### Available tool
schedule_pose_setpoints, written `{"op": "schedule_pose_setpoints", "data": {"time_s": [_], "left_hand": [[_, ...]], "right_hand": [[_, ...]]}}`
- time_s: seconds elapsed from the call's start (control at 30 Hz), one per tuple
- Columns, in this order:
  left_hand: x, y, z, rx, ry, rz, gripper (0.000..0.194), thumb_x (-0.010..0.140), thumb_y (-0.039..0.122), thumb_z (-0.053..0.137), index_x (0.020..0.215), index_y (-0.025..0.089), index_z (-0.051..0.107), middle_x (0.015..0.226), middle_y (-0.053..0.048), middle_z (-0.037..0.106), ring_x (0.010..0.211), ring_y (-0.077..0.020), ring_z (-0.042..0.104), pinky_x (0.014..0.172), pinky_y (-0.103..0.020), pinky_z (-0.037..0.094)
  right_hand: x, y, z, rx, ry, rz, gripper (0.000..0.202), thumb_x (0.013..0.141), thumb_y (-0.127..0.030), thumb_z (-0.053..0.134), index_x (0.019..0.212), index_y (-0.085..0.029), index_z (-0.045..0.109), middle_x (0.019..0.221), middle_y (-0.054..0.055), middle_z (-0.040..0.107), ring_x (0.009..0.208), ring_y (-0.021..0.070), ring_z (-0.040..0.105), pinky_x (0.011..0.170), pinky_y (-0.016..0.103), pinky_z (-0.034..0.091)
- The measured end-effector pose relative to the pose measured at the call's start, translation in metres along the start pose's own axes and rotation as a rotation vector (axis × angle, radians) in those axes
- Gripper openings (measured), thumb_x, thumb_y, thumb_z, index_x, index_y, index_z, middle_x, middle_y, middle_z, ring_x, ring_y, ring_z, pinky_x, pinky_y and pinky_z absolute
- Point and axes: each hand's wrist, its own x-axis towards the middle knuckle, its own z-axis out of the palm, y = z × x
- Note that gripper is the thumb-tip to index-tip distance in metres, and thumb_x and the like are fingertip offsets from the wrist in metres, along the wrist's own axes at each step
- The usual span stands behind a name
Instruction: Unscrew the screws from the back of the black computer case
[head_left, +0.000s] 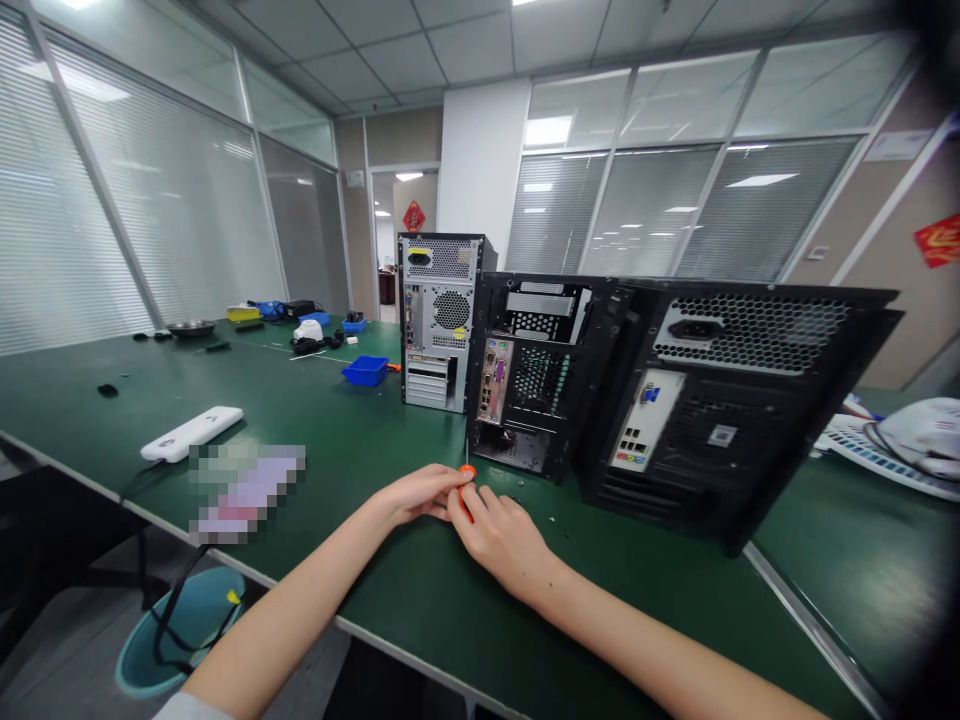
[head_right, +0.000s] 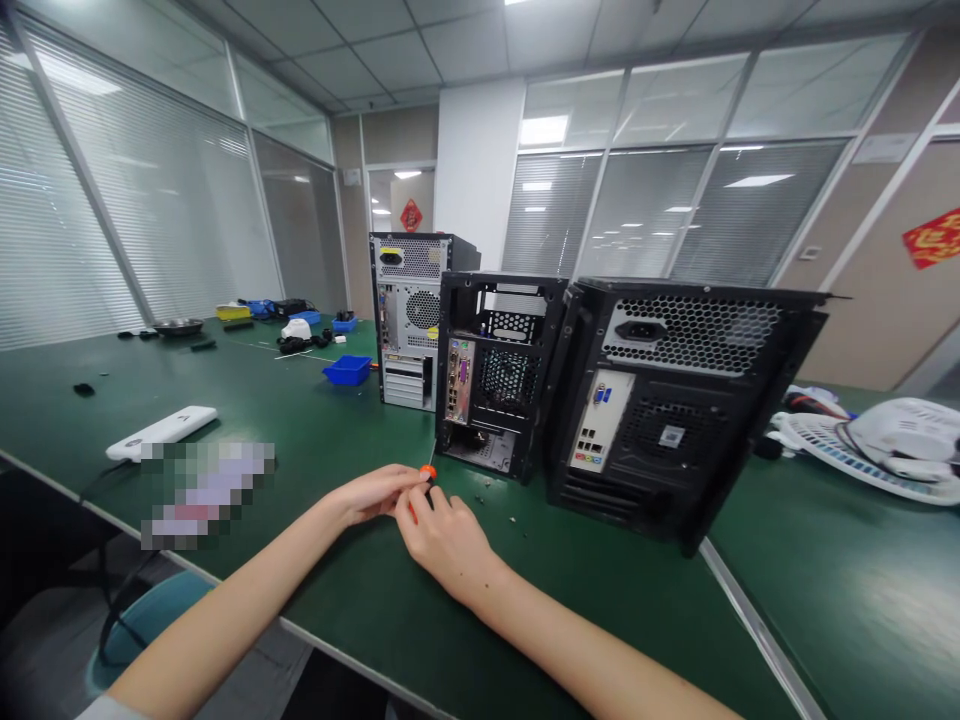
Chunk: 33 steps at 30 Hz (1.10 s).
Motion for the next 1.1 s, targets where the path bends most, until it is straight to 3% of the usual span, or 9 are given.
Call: {"op": "schedule_pose_setpoints", "data": {"time_s": [0.17,0.33,0.53,0.67,0.83,0.93,1.1], "left_hand": [[-0.002,0.003,0.003,0.021,0.001,0.032,0.049,0.064,0.058,0.068,0.084,0.014,0.058,0.066,0.002,0.058,0.061,-0.0078,0.055,0.061,-0.022,0.043],[-0.004,0.005,0.002,0.076,0.006,0.095,0.049,0.068,0.06,0.063,0.086,0.015,0.055,0.073,-0.001,0.063,0.063,-0.0091,0.058,0.06,-0.022,0.043],[-0.002,0.003,0.002,0.204,0.057,0.094,0.05,0.067,0.062,0.062,0.08,0.015,0.052,0.073,-0.003,0.064,0.06,-0.0085,0.057,0.06,-0.023,0.044],[0.0,0.001,0.003,0.254,0.058,0.098,0.05,0.066,0.062,0.062,0.078,0.015,0.05,0.074,-0.003,0.065,0.062,-0.0091,0.058,0.059,-0.023,0.044],[0.004,-0.002,0.006,0.281,0.045,0.09,0.047,0.069,0.059,0.061,0.079,0.015,0.05,0.074,-0.003,0.065,0.062,-0.0088,0.058,0.057,-0.022,0.043],[0.009,-0.005,0.009,0.317,0.034,0.095,0.045,0.07,0.058,0.061,0.079,0.015,0.05,0.073,-0.003,0.064,0.061,-0.0089,0.058,0.056,-0.021,0.043],[0.015,-0.009,0.017,0.425,0.006,0.142,0.039,0.073,0.054,0.059,0.079,0.016,0.051,0.072,-0.004,0.065,0.061,-0.0103,0.06,0.056,-0.023,0.046]], "right_hand": [[-0.002,0.012,-0.002,0.062,0.013,0.025,0.021,0.085,-0.007,0.046,0.102,-0.008,0.058,0.078,0.007,0.058,0.065,0.0155,0.056,0.048,0.024,0.046],[-0.009,0.028,0.0,0.166,0.04,0.108,0.021,0.088,-0.011,0.044,0.105,-0.011,0.056,0.087,0.008,0.059,0.071,0.0152,0.06,0.049,0.02,0.048],[-0.025,0.053,-0.004,0.445,0.065,0.254,0.023,0.093,-0.018,0.039,0.111,-0.014,0.053,0.1,0.011,0.058,0.087,0.0177,0.063,0.076,0.029,0.055],[-0.041,0.069,-0.013,0.615,0.151,0.398,0.02,0.091,-0.02,0.045,0.109,-0.017,0.053,0.101,0.009,0.058,0.093,0.0193,0.062,0.081,0.033,0.054],[-0.064,0.084,-0.027,0.81,0.163,0.723,0.017,0.084,-0.029,0.057,0.097,-0.018,0.058,0.099,0.009,0.06,0.091,0.0226,0.061,0.079,0.04,0.055],[-0.075,0.089,-0.034,1.121,0.144,1.043,0.028,0.075,-0.036,0.066,0.094,-0.017,0.058,0.102,0.009,0.058,0.077,0.0185,0.062,0.065,0.037,0.06],[-0.094,0.095,-0.037,1.549,0.179,1.426,0.038,0.058,-0.028,0.081,0.085,-0.015,0.058,0.096,0.004,0.061,0.08,0.018,0.064,0.068,0.035,0.061]]}}
